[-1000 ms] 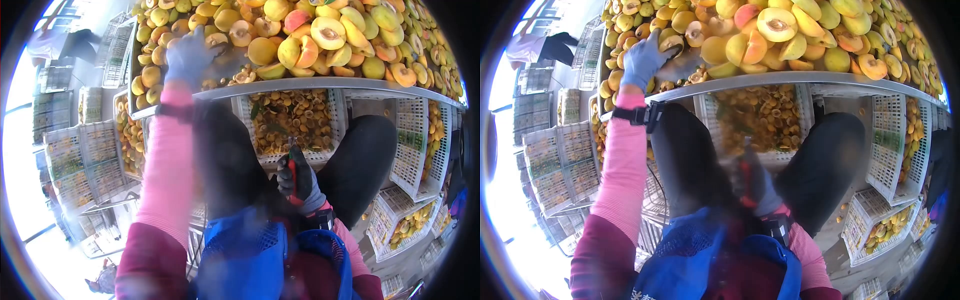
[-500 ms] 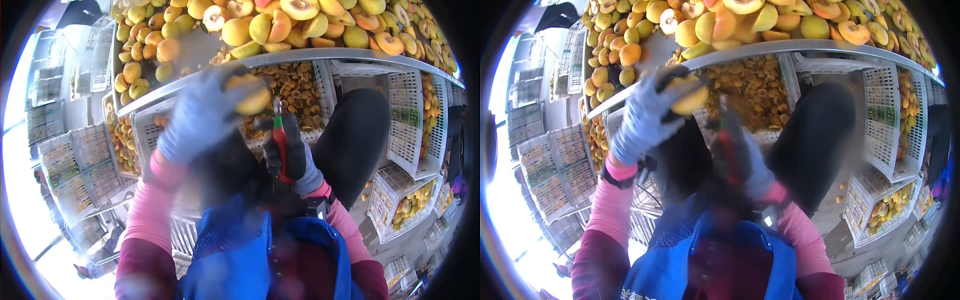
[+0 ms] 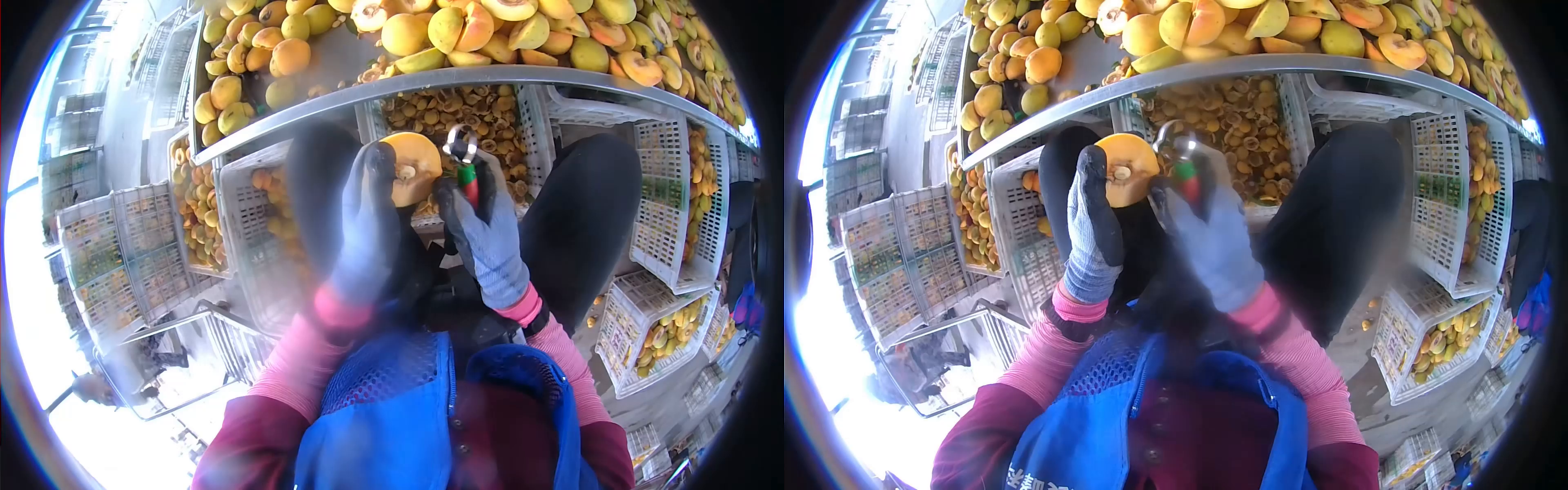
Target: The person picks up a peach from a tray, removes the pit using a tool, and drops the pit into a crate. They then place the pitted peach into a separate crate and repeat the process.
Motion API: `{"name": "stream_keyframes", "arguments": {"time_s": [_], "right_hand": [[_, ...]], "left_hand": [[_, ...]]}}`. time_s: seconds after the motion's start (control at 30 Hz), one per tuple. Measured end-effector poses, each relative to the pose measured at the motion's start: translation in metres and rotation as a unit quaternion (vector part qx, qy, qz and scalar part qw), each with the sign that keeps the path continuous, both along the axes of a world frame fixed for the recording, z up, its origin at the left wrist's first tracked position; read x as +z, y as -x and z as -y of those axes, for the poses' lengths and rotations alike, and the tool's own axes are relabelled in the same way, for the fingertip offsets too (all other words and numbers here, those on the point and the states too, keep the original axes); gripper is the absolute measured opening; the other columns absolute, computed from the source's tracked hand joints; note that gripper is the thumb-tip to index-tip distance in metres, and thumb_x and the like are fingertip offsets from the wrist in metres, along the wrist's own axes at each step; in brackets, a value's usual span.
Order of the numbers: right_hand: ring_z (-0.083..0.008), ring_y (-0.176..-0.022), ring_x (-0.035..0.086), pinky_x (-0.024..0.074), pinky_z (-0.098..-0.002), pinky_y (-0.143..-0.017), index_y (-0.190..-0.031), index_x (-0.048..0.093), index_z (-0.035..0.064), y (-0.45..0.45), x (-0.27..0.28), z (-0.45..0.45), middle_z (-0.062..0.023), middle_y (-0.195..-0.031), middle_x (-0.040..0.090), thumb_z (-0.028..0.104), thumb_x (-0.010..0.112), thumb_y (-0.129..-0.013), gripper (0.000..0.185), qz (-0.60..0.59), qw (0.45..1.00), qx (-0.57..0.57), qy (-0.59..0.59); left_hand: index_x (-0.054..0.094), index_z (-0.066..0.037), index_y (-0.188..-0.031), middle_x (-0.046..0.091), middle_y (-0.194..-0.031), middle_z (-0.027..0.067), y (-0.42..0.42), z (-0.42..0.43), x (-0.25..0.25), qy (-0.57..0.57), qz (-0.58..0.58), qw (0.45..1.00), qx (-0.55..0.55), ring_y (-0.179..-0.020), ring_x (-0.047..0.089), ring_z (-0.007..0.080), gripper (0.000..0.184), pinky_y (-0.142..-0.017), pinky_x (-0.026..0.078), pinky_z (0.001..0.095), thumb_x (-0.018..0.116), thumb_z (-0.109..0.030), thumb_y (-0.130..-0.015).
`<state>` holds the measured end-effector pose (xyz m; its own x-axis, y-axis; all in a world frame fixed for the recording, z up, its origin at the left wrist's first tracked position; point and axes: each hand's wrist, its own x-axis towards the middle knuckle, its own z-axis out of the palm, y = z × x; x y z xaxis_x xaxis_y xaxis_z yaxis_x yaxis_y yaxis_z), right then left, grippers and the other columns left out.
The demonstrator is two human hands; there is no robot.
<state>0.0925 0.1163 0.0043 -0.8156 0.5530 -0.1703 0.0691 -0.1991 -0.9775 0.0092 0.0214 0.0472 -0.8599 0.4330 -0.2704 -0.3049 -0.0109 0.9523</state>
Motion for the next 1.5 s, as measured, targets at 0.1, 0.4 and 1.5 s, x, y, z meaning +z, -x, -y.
{"name": "stream_keyframes", "arguments": {"time_s": [0.1, 0.4, 1.5], "right_hand": [[-0.0282, -0.071, 0.058, 0.0472, -0.0383, -0.059, -0.113, 0.050, 0.0017, -0.010, 0.009, 0.009, -0.0158, -0.094, 0.056, 0.012, 0.060, -0.086, 0.031, -0.017, 0.958, 0.053, -0.281], [-0.0389, -0.072, 0.058, 0.0459, -0.0435, -0.064, -0.108, 0.052, 0.0035, -0.017, 0.013, 0.027, -0.0180, -0.082, 0.060, 0.018, 0.049, -0.091, 0.022, -0.009, 0.941, 0.021, -0.336], [-0.0084, -0.039, 0.038, 0.0335, -0.0225, -0.031, -0.097, 0.049, 0.0090, -0.029, -0.007, 0.021, -0.0006, -0.058, 0.041, 0.050, 0.034, -0.097, 0.043, -0.197, 0.448, 0.270, 0.829]], "left_hand": [[0.052, 0.004, -0.107, 0.056, -0.093, 0.0111, -0.004, 0.003, -0.012, 0.035, -0.080, 0.996, 0.015, -0.085, 0.056, 0.0183, 0.037, -0.076, 0.046, 0.0292, 0.038, -0.030, -0.100], [0.053, -0.003, -0.108, 0.056, -0.095, 0.0058, -0.026, -0.007, -0.008, -0.020, 0.088, 0.988, 0.121, -0.085, 0.052, 0.0117, 0.033, -0.075, 0.045, 0.0251, 0.042, -0.033, -0.099], [0.058, 0.000, -0.108, 0.062, -0.094, 0.0061, -0.007, 0.006, -0.040, -0.090, -0.088, 0.984, -0.129, -0.085, 0.057, 0.0113, 0.030, -0.078, 0.046, 0.0253, 0.056, -0.024, -0.091]]}}
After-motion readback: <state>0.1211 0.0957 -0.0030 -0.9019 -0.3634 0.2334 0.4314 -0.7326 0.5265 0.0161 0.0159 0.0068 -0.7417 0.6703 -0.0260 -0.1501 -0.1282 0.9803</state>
